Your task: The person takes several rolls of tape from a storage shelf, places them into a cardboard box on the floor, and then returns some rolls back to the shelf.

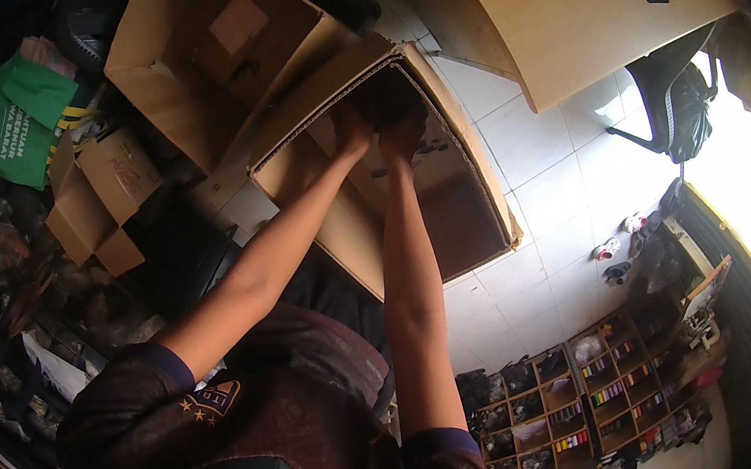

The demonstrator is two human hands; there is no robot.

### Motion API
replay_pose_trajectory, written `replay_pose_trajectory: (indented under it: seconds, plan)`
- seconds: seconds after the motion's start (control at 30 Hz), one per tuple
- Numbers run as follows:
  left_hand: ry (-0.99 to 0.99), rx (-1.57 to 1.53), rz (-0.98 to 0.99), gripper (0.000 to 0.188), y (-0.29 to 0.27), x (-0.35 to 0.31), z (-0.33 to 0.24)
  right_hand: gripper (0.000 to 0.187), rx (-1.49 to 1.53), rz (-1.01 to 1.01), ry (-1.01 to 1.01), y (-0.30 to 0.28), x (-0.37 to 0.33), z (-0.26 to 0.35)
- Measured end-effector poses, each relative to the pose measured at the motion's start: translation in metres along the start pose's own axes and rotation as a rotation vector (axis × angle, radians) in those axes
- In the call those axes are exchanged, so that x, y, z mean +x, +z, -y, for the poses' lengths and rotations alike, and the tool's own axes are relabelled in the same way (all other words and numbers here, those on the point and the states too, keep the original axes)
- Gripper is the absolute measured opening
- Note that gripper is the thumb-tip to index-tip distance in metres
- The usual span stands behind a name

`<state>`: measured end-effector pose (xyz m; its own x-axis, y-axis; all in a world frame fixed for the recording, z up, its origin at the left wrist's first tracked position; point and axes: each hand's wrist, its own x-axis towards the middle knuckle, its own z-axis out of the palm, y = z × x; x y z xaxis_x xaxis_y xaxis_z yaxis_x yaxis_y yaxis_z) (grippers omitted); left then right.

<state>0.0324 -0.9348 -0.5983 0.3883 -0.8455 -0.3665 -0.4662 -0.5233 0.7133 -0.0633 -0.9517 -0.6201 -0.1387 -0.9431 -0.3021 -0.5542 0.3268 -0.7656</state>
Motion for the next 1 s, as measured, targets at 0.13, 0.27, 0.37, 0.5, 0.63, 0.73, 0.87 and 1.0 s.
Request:
replay_pose_trajectory:
  seconds: [0.13,0.27,0.37,0.5,0.63,0.73,0.87,1.0]
  plan:
    - [0.062,-0.106,0.069,0.057,0.005,-0.003,0.005,0.060,-0.158,-0.098,-0.055,-0.004,-0.005,-0.018]
    - [-0.101,-0.085,0.006,0.059,0.003,-0.027,0.035,0.064,-0.301,0.156,0.352,-0.012,-0.045,-0.007]
    - [-0.183,0.215,0.342,0.062,0.023,-0.040,0.041,0.078,-0.214,0.059,0.508,-0.031,-0.086,-0.099]
    - [-0.235,0.339,0.136,0.062,0.028,-0.004,0.065,0.062,-0.185,0.218,0.350,-0.033,-0.087,-0.080]
    - [-0.311,-0.311,0.223,0.072,0.028,0.023,0.049,0.061,-0.584,-0.133,-0.224,-0.022,-0.038,-0.051]
    - [-0.310,-0.447,0.211,0.075,0.021,0.044,0.088,0.061,-0.251,0.009,0.023,0.010,-0.008,0.007]
    - [-0.321,-0.518,0.172,0.066,0.015,0.011,0.059,0.064,-0.412,0.203,0.308,-0.014,-0.006,0.024]
    - [-0.307,-0.299,0.199,0.067,-0.027,-0.025,-0.007,0.072,0.102,0.226,0.148,-0.058,-0.039,0.025]
